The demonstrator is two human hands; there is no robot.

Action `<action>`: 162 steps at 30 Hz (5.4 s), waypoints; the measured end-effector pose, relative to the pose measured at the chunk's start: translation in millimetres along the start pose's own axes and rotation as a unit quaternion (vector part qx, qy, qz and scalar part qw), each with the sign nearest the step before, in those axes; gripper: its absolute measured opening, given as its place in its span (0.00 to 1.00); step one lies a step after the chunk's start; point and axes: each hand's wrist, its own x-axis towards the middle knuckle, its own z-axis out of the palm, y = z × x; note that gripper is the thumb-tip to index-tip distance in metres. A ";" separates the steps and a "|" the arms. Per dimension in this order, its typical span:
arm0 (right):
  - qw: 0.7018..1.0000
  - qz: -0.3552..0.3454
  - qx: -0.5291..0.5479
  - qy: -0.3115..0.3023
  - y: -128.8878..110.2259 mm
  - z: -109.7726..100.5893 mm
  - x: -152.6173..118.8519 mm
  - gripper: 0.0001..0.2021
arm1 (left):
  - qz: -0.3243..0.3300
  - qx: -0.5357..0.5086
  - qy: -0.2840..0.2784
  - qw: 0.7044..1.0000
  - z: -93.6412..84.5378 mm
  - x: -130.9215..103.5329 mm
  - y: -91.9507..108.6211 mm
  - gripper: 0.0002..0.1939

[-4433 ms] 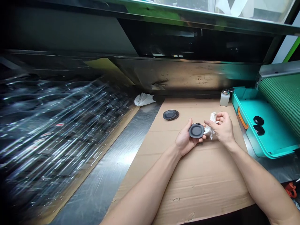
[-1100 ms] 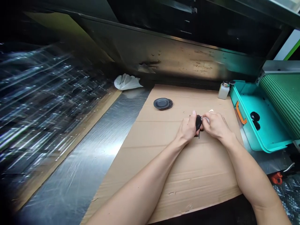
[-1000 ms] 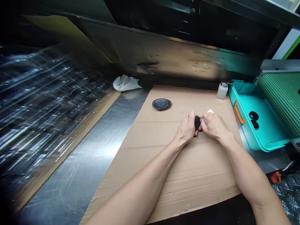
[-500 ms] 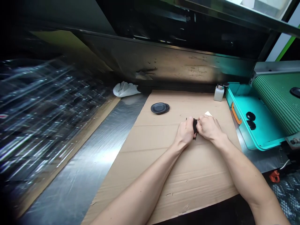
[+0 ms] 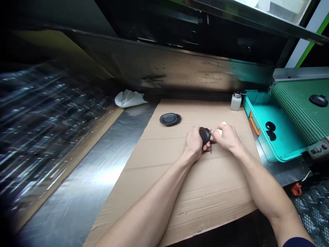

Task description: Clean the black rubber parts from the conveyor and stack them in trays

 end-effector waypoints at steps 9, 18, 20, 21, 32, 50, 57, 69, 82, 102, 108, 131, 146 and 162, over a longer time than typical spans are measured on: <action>0.994 0.035 0.105 0.014 -6.4 -10.8 2.0 0.12 | -0.168 -0.141 -0.005 0.976 -6.1 -1.0 28.8 0.24; 0.995 -0.064 0.074 -0.037 -10.4 -0.5 0.9 0.12 | -0.145 -0.097 0.000 0.985 -0.8 2.6 20.9 0.27; 0.996 -0.069 0.046 -0.042 -11.2 -1.3 0.5 0.11 | -0.123 -0.067 0.008 0.990 0.5 2.2 16.8 0.27; 0.996 -0.071 0.028 -0.047 -11.3 -2.3 0.5 0.11 | -0.108 -0.045 0.013 0.993 1.4 1.2 14.7 0.28; 0.980 -0.102 -0.170 0.003 -13.8 11.9 3.5 0.11 | 0.025 0.132 0.025 0.991 5.5 -10.5 5.4 0.31; 0.994 -0.066 0.020 0.081 -4.1 5.7 4.2 0.09 | -0.229 -0.231 0.007 0.946 -13.8 2.4 36.6 0.23; 0.996 -0.087 0.018 0.023 -13.9 4.6 -0.3 0.09 | -0.196 -0.208 -0.006 0.958 -9.9 2.5 28.8 0.21; 0.987 -0.102 -0.118 0.033 -7.8 12.9 -2.0 0.09 | 0.013 0.071 0.037 0.997 6.1 -9.2 -2.1 0.29; 0.971 -0.133 -0.197 0.002 -5.5 16.6 -3.0 0.11 | 0.068 0.162 0.055 0.983 6.0 -13.5 0.3 0.28; 0.989 -0.079 -0.019 0.120 6.5 11.8 -0.7 0.12 | -0.235 -0.250 0.025 0.939 -19.5 0.5 36.8 0.20; 0.992 -0.063 0.057 0.093 0.3 10.2 -2.3 0.15 | -0.242 -0.268 0.013 0.932 -23.5 0.2 37.3 0.21; 0.991 -0.115 -0.068 0.005 -3.0 11.6 -5.4 0.08 | -0.054 -0.003 0.024 0.998 -3.8 -1.1 -2.8 0.26; 0.986 -0.058 -0.143 -0.065 -9.6 5.2 -6.6 0.09 | 0.041 0.163 0.019 0.985 0.0 -15.5 -6.1 0.31; 0.994 -0.076 -0.070 -0.041 -8.4 -2.9 -6.1 0.10 | 0.065 0.155 -0.039 0.985 -1.8 -17.2 -7.9 0.30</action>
